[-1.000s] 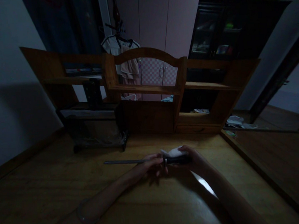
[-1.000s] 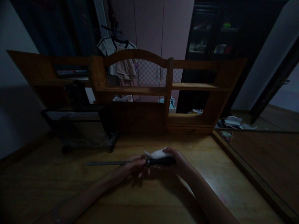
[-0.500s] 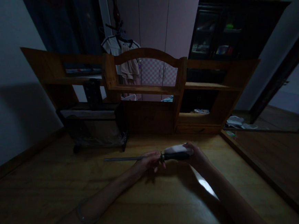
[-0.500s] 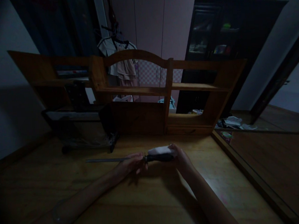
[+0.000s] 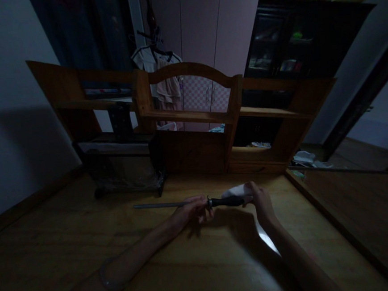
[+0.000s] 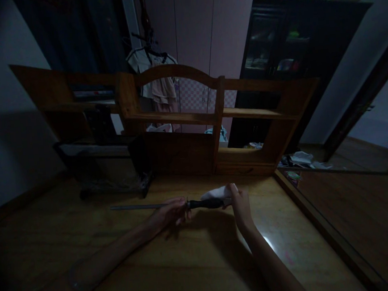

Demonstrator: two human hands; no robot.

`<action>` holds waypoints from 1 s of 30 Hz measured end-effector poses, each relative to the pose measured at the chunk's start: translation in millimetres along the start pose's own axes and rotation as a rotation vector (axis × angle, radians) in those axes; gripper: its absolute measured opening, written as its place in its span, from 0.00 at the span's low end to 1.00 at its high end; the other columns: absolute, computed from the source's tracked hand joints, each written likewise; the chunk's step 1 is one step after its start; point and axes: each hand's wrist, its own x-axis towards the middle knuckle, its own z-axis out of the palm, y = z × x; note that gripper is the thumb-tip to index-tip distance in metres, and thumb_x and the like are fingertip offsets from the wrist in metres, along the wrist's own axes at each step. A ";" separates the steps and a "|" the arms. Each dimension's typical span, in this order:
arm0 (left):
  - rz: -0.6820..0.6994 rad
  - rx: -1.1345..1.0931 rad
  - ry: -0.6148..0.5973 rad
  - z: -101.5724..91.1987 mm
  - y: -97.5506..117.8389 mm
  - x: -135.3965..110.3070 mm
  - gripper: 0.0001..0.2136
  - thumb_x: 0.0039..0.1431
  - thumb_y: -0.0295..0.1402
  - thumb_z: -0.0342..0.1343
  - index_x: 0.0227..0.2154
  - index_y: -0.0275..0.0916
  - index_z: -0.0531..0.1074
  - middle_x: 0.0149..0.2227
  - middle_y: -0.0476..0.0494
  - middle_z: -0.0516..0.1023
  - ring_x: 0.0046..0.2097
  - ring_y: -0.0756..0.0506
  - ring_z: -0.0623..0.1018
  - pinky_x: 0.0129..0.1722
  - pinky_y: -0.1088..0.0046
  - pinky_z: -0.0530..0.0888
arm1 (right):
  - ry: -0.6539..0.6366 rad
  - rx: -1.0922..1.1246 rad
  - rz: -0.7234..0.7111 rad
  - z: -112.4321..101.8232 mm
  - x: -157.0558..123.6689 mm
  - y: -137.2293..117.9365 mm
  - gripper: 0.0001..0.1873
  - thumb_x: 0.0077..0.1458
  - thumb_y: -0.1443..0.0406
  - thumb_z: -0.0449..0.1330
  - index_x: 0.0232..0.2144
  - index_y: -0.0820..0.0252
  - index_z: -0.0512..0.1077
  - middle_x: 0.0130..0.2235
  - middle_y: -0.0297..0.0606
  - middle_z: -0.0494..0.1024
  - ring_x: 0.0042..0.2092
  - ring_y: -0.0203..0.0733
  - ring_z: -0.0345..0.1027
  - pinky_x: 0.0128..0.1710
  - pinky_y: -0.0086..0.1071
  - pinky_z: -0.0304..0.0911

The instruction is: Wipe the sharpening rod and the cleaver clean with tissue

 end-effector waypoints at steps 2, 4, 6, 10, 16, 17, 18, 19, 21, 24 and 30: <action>0.003 0.005 -0.013 1.0 0.6 -0.3 0.12 0.58 0.40 0.52 0.30 0.35 0.68 0.31 0.39 0.78 0.21 0.52 0.70 0.22 0.78 0.64 | 0.039 -0.007 -0.050 -2.6 1.7 1.3 0.19 0.50 0.53 0.56 0.19 0.63 0.69 0.17 0.32 0.68 0.18 0.35 0.62 0.14 0.26 0.57; -0.007 -0.004 -0.034 1.3 0.9 -0.3 0.12 0.58 0.40 0.52 0.30 0.35 0.68 0.31 0.39 0.78 0.21 0.52 0.70 0.22 0.77 0.63 | 0.082 0.016 -0.057 -4.8 2.9 0.9 0.19 0.50 0.53 0.57 0.19 0.63 0.69 0.17 0.33 0.68 0.18 0.35 0.62 0.14 0.26 0.56; -0.026 -0.029 -0.051 1.1 0.9 -0.1 0.12 0.58 0.41 0.52 0.29 0.35 0.68 0.29 0.39 0.78 0.20 0.52 0.70 0.21 0.77 0.62 | 0.119 0.059 -0.034 -6.2 4.1 -0.6 0.19 0.49 0.53 0.57 0.21 0.63 0.70 0.17 0.33 0.69 0.18 0.35 0.62 0.15 0.26 0.57; -0.056 -0.059 -0.070 0.7 0.8 -0.8 0.14 0.58 0.41 0.49 0.29 0.34 0.69 0.25 0.40 0.77 0.22 0.50 0.71 0.22 0.77 0.64 | 0.120 0.180 0.065 -5.5 6.8 -2.2 0.14 0.46 0.54 0.61 0.28 0.61 0.72 0.22 0.31 0.72 0.21 0.37 0.66 0.18 0.26 0.61; -0.086 -0.043 -0.083 1.1 -0.5 -0.8 0.19 0.59 0.47 0.50 0.21 0.37 0.63 0.24 0.40 0.76 0.21 0.51 0.70 0.21 0.77 0.62 | -0.198 0.374 0.271 9.2 0.5 -0.8 0.13 0.48 0.57 0.62 0.33 0.60 0.74 0.32 0.35 0.78 0.33 0.40 0.72 0.32 0.28 0.69; -0.096 -0.023 -0.074 1.2 -0.4 -0.8 0.20 0.58 0.49 0.49 0.21 0.37 0.64 0.24 0.41 0.76 0.20 0.52 0.70 0.21 0.77 0.62 | -0.267 0.398 0.305 12.4 -2.7 -2.0 0.13 0.49 0.58 0.62 0.33 0.62 0.74 0.33 0.37 0.78 0.35 0.41 0.72 0.35 0.29 0.69; -0.100 -0.004 -0.068 1.2 -0.2 -0.9 0.21 0.58 0.51 0.49 0.22 0.37 0.64 0.24 0.41 0.76 0.20 0.52 0.69 0.22 0.77 0.62 | -0.335 0.419 0.338 15.2 -6.1 -3.8 0.13 0.50 0.58 0.62 0.34 0.63 0.74 0.35 0.39 0.79 0.37 0.43 0.73 0.38 0.31 0.70; -0.095 0.011 -0.066 1.3 0.3 -1.1 0.22 0.58 0.52 0.48 0.22 0.37 0.64 0.23 0.42 0.76 0.20 0.52 0.69 0.22 0.77 0.62 | -0.391 0.435 0.372 17.4 -9.6 -6.1 0.13 0.51 0.59 0.61 0.34 0.64 0.74 0.37 0.41 0.79 0.40 0.45 0.73 0.41 0.34 0.70; -0.065 0.036 -0.074 1.6 1.4 -2.2 0.21 0.59 0.51 0.48 0.22 0.37 0.64 0.23 0.43 0.75 0.20 0.53 0.67 0.22 0.77 0.62 | -0.468 0.462 0.437 20.1 -15.8 -11.6 0.13 0.52 0.60 0.60 0.35 0.66 0.73 0.39 0.45 0.79 0.43 0.49 0.73 0.43 0.40 0.70; -0.028 0.060 -0.070 2.5 2.9 -4.5 0.17 0.58 0.46 0.52 0.23 0.36 0.65 0.24 0.43 0.75 0.20 0.53 0.67 0.21 0.77 0.61 | -0.527 0.489 0.473 20.2 -20.7 -18.5 0.12 0.54 0.62 0.59 0.37 0.67 0.72 0.40 0.47 0.79 0.44 0.52 0.73 0.43 0.47 0.70; -0.017 0.076 -0.058 1.5 1.1 -3.1 0.15 0.59 0.42 0.52 0.24 0.35 0.68 0.24 0.42 0.76 0.21 0.52 0.67 0.21 0.77 0.61 | -0.484 0.479 0.455 18.8 -17.8 -17.2 0.11 0.54 0.64 0.56 0.37 0.67 0.72 0.39 0.48 0.79 0.42 0.52 0.73 0.39 0.47 0.72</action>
